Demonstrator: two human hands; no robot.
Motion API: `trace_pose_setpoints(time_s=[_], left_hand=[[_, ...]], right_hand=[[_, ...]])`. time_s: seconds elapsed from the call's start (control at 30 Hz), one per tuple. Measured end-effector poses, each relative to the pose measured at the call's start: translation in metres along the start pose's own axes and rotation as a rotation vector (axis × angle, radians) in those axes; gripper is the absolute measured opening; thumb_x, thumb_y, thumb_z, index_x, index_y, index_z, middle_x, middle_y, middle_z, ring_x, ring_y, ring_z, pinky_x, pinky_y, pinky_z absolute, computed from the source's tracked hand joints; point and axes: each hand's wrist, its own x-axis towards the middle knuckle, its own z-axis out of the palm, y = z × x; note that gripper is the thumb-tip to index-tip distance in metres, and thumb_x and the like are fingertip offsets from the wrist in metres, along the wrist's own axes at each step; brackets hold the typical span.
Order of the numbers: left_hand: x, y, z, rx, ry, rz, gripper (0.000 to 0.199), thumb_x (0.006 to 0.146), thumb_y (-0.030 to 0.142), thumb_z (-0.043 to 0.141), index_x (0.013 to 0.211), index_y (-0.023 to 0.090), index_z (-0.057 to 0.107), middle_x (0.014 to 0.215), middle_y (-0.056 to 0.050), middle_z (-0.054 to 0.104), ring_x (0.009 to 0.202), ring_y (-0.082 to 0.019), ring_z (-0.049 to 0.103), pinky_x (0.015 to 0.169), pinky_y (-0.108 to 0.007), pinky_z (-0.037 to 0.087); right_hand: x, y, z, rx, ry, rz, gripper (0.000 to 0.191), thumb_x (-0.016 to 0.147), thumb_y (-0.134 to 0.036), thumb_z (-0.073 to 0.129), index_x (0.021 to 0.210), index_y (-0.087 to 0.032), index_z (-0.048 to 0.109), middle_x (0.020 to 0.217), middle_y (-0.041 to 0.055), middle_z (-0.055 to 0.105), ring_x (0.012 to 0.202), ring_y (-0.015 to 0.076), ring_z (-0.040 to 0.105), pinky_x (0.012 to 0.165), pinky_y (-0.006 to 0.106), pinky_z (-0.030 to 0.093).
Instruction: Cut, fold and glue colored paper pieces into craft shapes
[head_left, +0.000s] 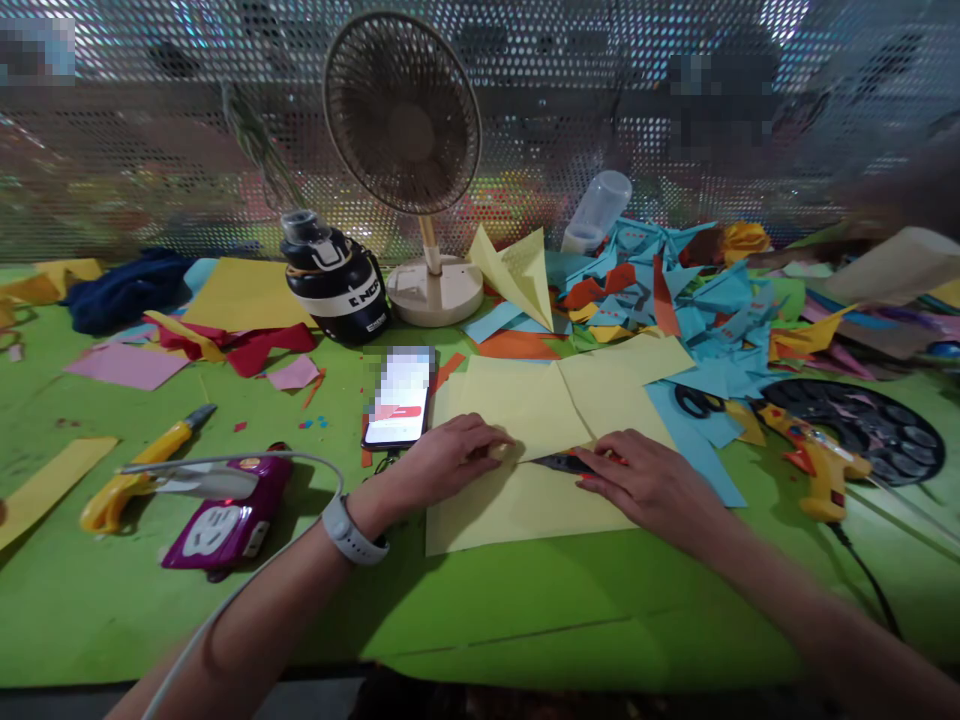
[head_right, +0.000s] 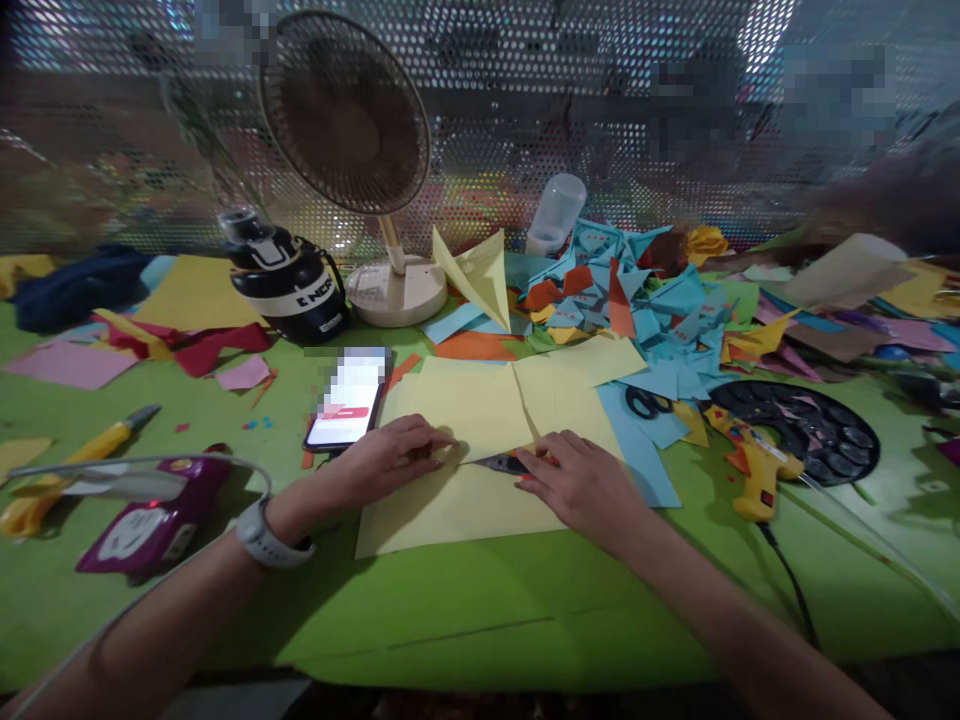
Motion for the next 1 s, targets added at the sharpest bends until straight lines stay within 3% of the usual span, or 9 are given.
trace_pose_setpoints(time_s=[0.13,1.0], left_hand=[[-0.0002,-0.0018,-0.0021,0.047,-0.065,0.022,0.034,0.099,0.032,0.043,0.127,0.026,0.061,0.095,-0.007,0.059,0.088,-0.020,0.056,0.077,-0.031,0.047],[-0.0001,-0.0022,-0.0035,0.027,-0.077,0.032,0.035,0.099,0.035,0.042,0.126,0.028,0.062,0.092,-0.007,0.058,0.085,-0.019,0.054,0.077,-0.032,0.047]], right_hand=[[0.0028,-0.0003,0.0011,0.004,-0.005,0.009,0.031,0.095,-0.034,0.051,0.114,-0.015,0.068,0.091,0.0097,0.066,0.080,0.0199,0.060,0.068,0.032,0.051],[0.0020,0.0014,-0.0009,0.059,-0.049,0.002,0.032,0.096,-0.035,0.050,0.116,-0.017,0.067,0.089,0.0091,0.064,0.079,0.0187,0.059,0.065,0.030,0.050]])
